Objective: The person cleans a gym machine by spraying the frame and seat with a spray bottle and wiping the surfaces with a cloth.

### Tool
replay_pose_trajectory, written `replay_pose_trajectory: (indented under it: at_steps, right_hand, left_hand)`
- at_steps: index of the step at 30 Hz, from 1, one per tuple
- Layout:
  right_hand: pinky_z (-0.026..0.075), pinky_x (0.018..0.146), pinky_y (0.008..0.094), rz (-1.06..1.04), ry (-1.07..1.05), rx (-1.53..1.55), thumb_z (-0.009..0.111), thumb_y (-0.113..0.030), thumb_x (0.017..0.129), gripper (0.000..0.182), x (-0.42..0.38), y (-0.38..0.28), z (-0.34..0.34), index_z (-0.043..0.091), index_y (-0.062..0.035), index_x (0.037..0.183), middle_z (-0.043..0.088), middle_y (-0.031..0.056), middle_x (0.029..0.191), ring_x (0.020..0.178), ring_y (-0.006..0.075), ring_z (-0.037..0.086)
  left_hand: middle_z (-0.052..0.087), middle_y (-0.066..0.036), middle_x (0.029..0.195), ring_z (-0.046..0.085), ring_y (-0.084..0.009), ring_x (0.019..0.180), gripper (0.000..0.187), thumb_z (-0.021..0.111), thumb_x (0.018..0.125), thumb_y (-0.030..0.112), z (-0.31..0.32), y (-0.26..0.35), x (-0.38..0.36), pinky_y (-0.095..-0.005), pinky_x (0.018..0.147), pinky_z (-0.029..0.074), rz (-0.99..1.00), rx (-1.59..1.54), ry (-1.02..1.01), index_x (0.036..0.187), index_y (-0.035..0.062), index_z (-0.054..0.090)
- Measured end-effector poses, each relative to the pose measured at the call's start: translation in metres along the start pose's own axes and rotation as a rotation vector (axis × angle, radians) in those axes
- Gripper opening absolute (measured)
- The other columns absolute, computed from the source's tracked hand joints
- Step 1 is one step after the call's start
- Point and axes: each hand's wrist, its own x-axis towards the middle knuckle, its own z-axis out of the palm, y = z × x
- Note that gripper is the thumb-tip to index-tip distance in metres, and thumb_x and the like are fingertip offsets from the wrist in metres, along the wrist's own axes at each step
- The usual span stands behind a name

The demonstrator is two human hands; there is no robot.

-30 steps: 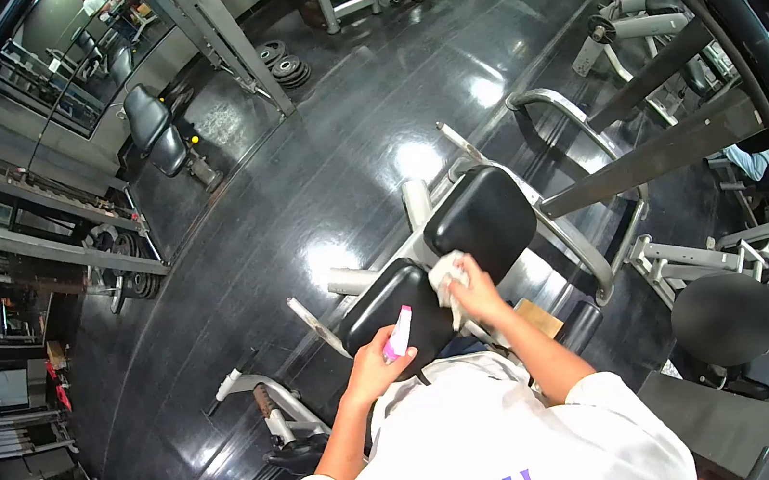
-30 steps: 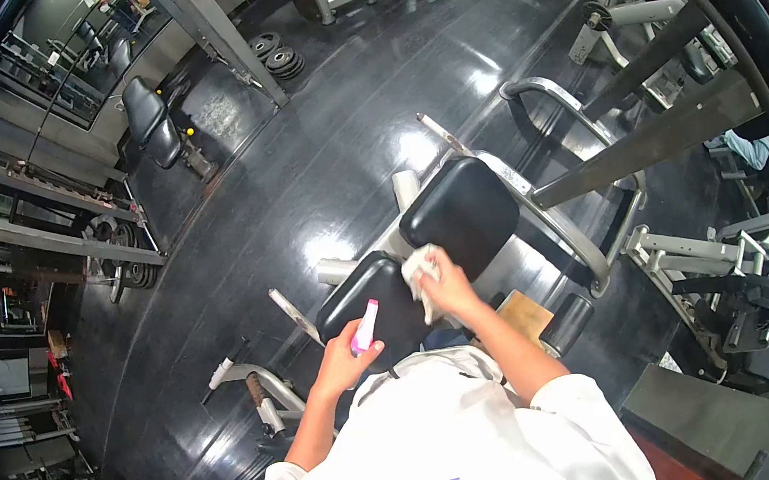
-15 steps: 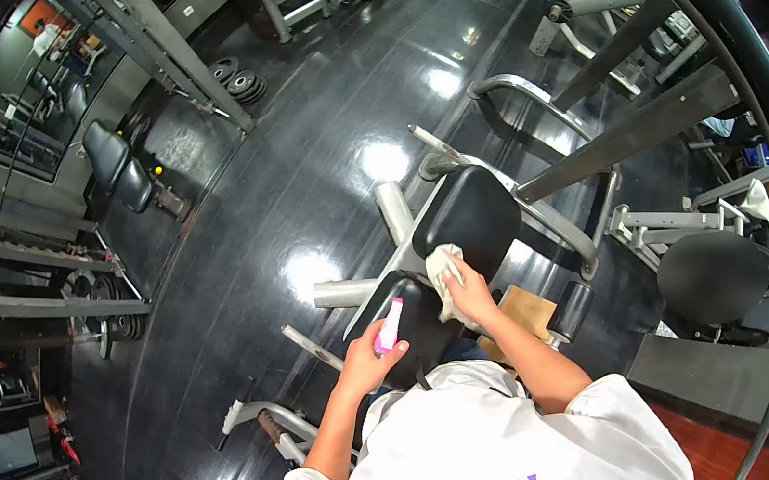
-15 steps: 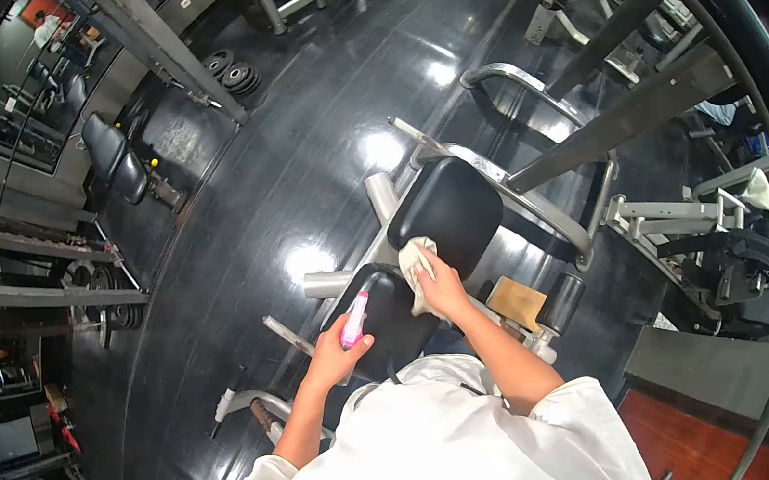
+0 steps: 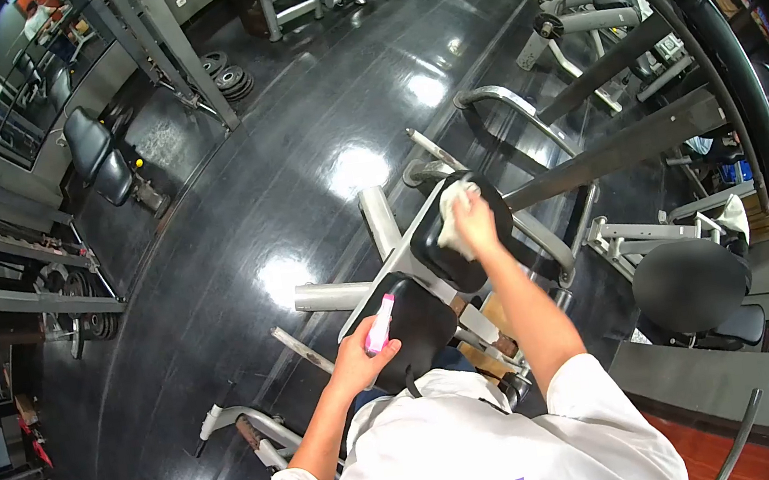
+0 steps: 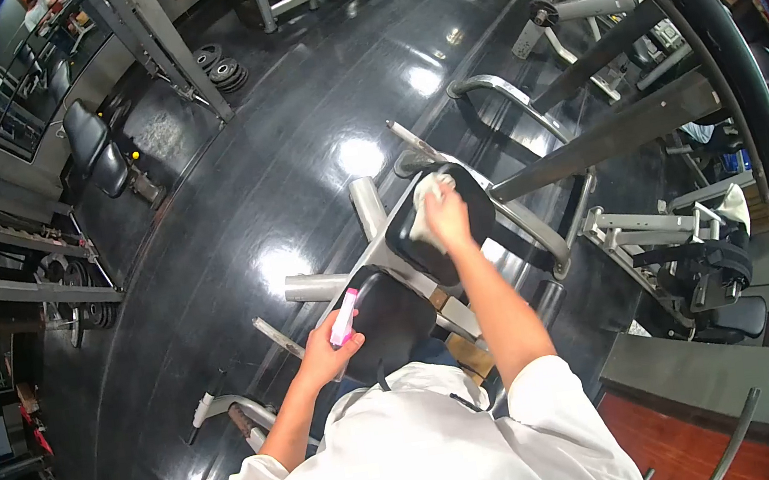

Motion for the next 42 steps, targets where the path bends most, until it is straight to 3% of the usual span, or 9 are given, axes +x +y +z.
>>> replay_pose_trajectory:
  at_steps: [4,9,15,22,28,34,36,39,42]
  right_hand:
    - [0.054,0.090,0.0529,-0.123,-0.331,-0.308,0.064,-0.031,0.087,0.043,-0.106,-0.024,0.015,0.068,-0.0039,0.120,0.069,0.0309,0.101,0.098,0.0488,0.067]
    - [0.053,0.093,0.0455,0.040,-0.260,0.013,0.063,-0.030,0.091,0.044,-0.140,0.021,0.007,0.065,-0.0051,0.127,0.070,0.0274,0.109,0.106,0.0460,0.067]
    - [0.049,0.100,0.0389,0.063,-0.496,0.143,0.064,-0.026,0.094,0.044,-0.122,0.046,-0.020,0.063,-0.0066,0.133,0.069,0.0208,0.123,0.116,0.0338,0.066]
    - [0.038,0.111,0.0334,0.039,-0.712,0.415,0.064,-0.012,0.093,0.047,-0.109,0.014,-0.010,0.058,-0.0041,0.139,0.060,0.0140,0.140,0.131,0.0225,0.054]
    - [0.044,0.101,0.0310,0.104,-0.802,0.597,0.078,-0.014,0.084,0.038,-0.078,0.003,-0.030,0.064,-0.0060,0.119,0.063,0.0036,0.121,0.113,0.0144,0.057]
    - [0.052,0.089,0.0334,-0.205,-0.829,0.251,0.077,-0.025,0.085,0.038,-0.049,-0.007,-0.032,0.068,-0.0136,0.120,0.070,0.0100,0.100,0.096,0.0183,0.067]
    - [0.055,0.086,0.0430,-0.504,-0.712,-0.118,0.074,-0.038,0.086,0.040,-0.030,-0.012,-0.031,0.069,-0.0239,0.123,0.070,0.0122,0.102,0.098,0.0303,0.069]
    - [0.057,0.086,0.0480,-0.577,-0.734,-0.483,0.067,-0.051,0.089,0.038,0.015,-0.013,-0.050,0.069,-0.0362,0.125,0.071,0.0105,0.103,0.099,0.0329,0.070]
    - [0.058,0.086,0.0467,-0.513,-0.664,-0.585,0.070,-0.046,0.087,0.039,0.078,-0.018,-0.069,0.071,-0.0323,0.123,0.074,0.0097,0.109,0.100,0.0323,0.071]
  left_hand:
    - [0.067,-0.004,0.085,0.063,-0.0141,0.080,0.050,0.079,0.086,0.027,-0.004,-0.021,-0.017,-0.0318,0.077,0.051,0.001,-0.114,0.038,0.128,0.0056,0.061]
    - [0.066,0.000,0.087,0.061,-0.0084,0.081,0.048,0.074,0.091,0.021,-0.007,-0.055,-0.024,-0.0275,0.077,0.050,0.001,-0.461,0.121,0.132,0.0021,0.058]
    - [0.064,-0.005,0.085,0.064,-0.0154,0.086,0.063,0.073,0.092,0.030,-0.013,-0.055,-0.013,-0.0345,0.088,0.052,-0.101,-0.524,0.095,0.139,-0.0021,0.045]
    - [0.066,-0.001,0.086,0.063,-0.0093,0.082,0.051,0.073,0.092,0.021,0.008,-0.028,0.004,-0.0281,0.078,0.051,-0.031,-0.399,0.168,0.133,-0.0026,0.055]
    - [0.066,-0.001,0.085,0.062,-0.0092,0.079,0.051,0.075,0.090,0.022,0.034,-0.008,0.008,-0.0266,0.076,0.051,0.018,-0.296,0.201,0.131,-0.0018,0.057]
    - [0.065,-0.001,0.084,0.063,-0.0109,0.080,0.063,0.078,0.090,0.034,0.063,0.001,-0.012,-0.0296,0.077,0.051,-0.062,-0.330,0.272,0.134,-0.0043,0.053]
    - [0.065,0.000,0.084,0.061,-0.0079,0.077,0.051,0.075,0.091,0.022,0.073,0.006,-0.019,-0.0261,0.071,0.050,-0.091,-0.294,0.302,0.133,-0.0001,0.057]
    - [0.064,0.000,0.083,0.061,-0.0086,0.077,0.054,0.075,0.092,0.024,0.088,0.003,-0.024,-0.0269,0.073,0.050,-0.115,-0.334,0.336,0.135,-0.0014,0.054]
    - [0.063,0.000,0.083,0.061,-0.0095,0.079,0.057,0.075,0.093,0.024,0.102,-0.001,-0.025,-0.0278,0.076,0.049,-0.121,-0.349,0.362,0.137,-0.0024,0.050]
